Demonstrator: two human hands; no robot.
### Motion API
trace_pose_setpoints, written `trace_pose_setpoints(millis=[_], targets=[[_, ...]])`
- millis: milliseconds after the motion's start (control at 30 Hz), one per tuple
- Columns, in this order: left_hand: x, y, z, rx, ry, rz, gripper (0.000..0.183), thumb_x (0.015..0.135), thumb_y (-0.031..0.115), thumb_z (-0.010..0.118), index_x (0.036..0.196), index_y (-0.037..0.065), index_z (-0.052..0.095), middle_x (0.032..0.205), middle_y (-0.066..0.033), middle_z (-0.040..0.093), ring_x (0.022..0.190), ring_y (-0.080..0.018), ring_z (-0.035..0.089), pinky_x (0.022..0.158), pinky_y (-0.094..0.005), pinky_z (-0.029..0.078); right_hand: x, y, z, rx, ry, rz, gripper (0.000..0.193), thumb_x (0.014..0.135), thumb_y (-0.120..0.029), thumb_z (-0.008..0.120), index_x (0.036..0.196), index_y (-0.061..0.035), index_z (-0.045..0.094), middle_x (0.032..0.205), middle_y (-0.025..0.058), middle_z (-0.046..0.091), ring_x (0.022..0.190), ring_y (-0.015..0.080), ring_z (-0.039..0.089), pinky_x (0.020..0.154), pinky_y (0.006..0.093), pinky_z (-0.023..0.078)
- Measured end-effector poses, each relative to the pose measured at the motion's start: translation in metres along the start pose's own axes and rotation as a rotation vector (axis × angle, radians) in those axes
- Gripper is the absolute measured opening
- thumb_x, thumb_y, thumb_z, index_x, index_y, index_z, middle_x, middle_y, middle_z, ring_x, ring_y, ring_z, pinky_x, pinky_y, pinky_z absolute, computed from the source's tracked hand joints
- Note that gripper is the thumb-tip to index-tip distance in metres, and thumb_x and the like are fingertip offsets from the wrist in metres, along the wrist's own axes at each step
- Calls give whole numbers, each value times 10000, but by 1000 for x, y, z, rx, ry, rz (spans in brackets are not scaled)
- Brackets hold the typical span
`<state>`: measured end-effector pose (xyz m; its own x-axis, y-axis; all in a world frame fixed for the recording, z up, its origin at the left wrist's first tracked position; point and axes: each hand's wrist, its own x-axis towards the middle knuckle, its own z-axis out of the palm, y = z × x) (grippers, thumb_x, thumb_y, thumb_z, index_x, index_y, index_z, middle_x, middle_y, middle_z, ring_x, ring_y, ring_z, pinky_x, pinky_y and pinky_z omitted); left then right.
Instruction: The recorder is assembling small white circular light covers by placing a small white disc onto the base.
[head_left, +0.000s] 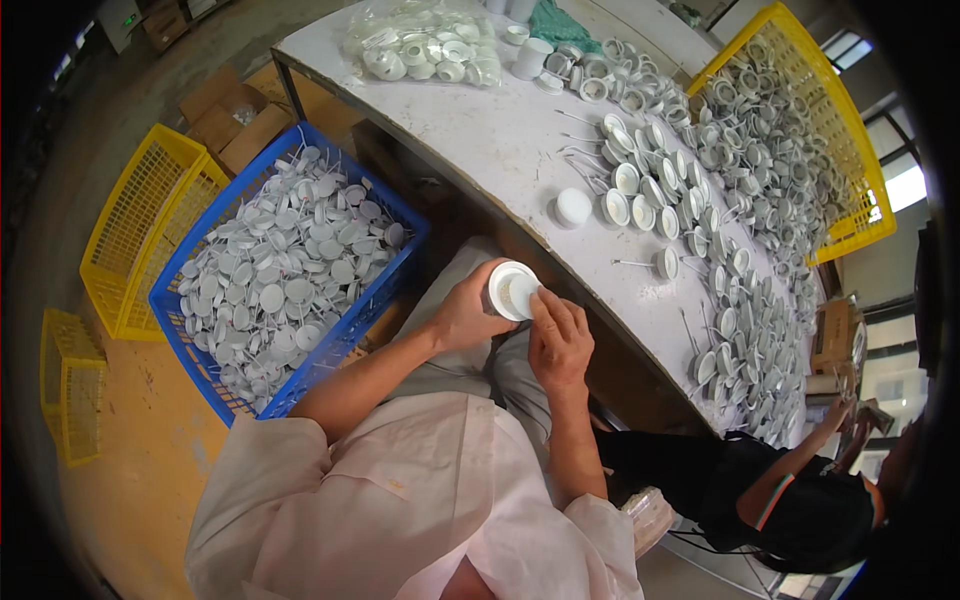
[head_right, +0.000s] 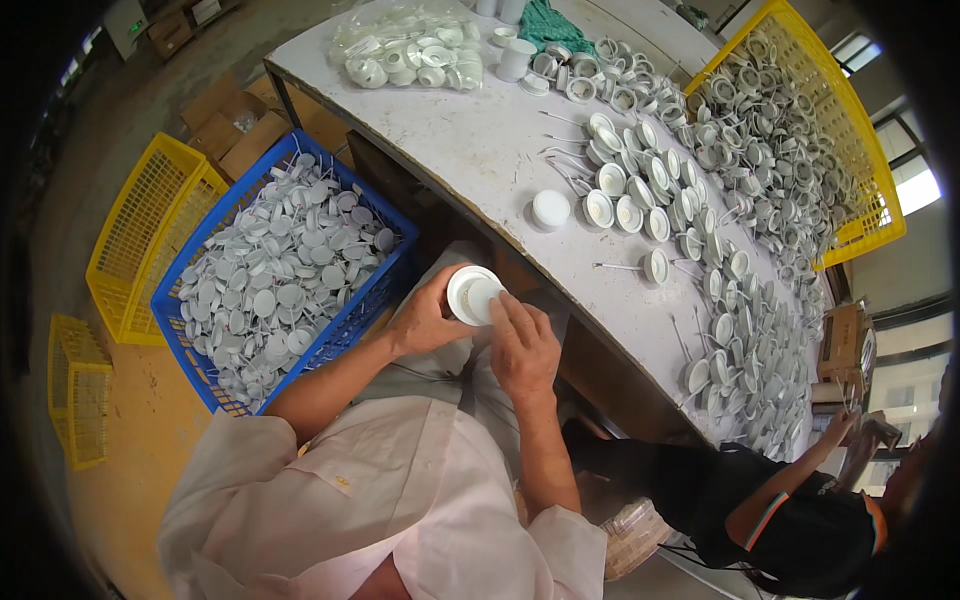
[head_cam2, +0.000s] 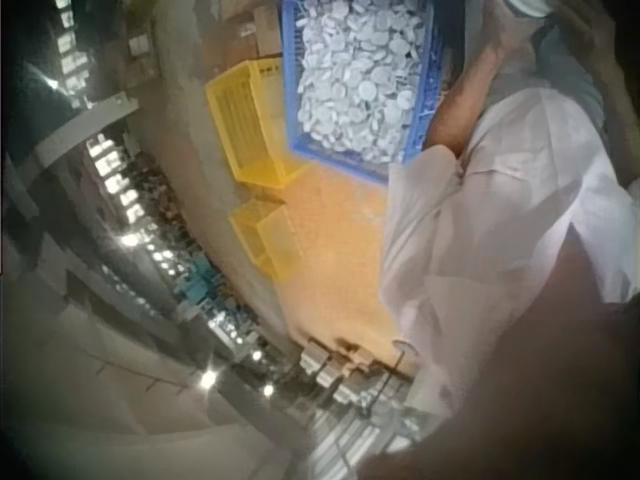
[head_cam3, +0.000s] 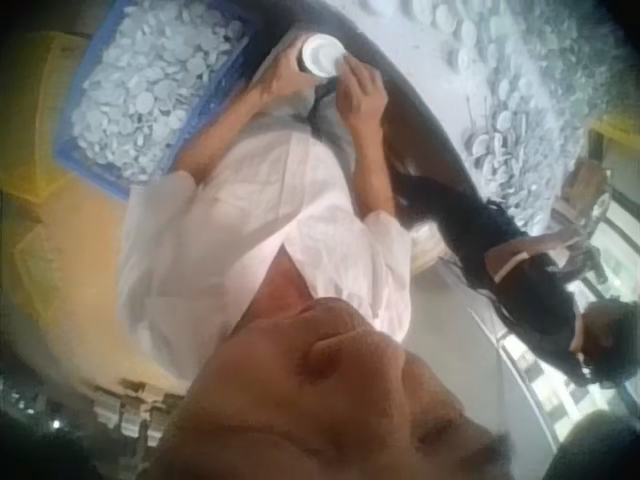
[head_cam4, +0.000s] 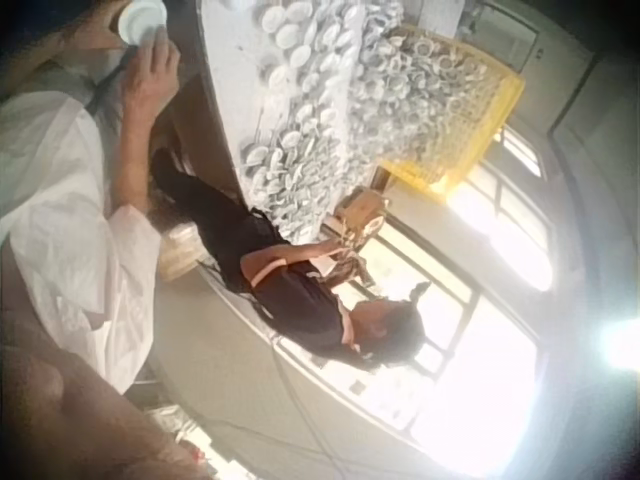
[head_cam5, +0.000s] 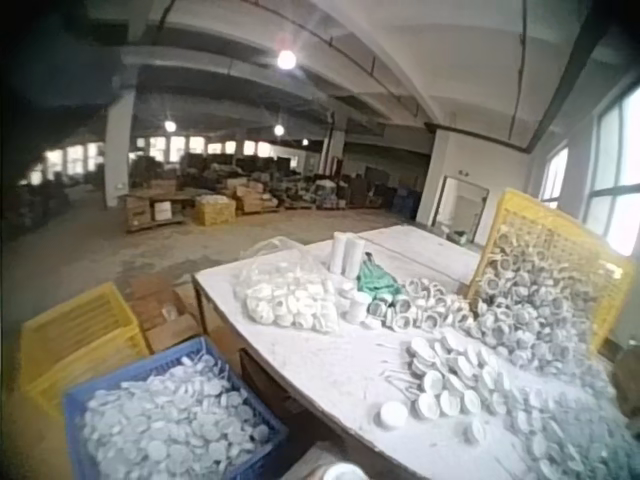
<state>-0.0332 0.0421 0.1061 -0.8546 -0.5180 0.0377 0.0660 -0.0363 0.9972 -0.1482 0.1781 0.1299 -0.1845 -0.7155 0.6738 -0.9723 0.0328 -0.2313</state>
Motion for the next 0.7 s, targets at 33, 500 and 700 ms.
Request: trace_pose_setpoints(millis=[33,500,700], targets=[[-2,3,-2,6,-24,11,759,700,-7,750,1355,19,367,1257,-103,524,1161,-187,532,978,-325,466,-3,-4,0,7,-29,5,488,658,94,644,1115,-76,637,1125,113,638,897,313,619,737,366,534],[-4,-3,-16,-217,-113,140,630,830,69,671,1369,20,348,1257,-113,508,1167,-184,514,982,-322,445,7,-19,12,-72,-14,-91,538,582,5,699,1106,-109,656,1228,69,581,894,265,602,704,338,529],[7,-8,-9,-290,0,20,411,937,173,544,1312,46,437,1162,-89,559,1062,-145,541,897,-299,470,9,-8,20,-38,2,-94,497,587,3,701,1070,-114,681,1220,65,594,807,228,609,639,303,523]])
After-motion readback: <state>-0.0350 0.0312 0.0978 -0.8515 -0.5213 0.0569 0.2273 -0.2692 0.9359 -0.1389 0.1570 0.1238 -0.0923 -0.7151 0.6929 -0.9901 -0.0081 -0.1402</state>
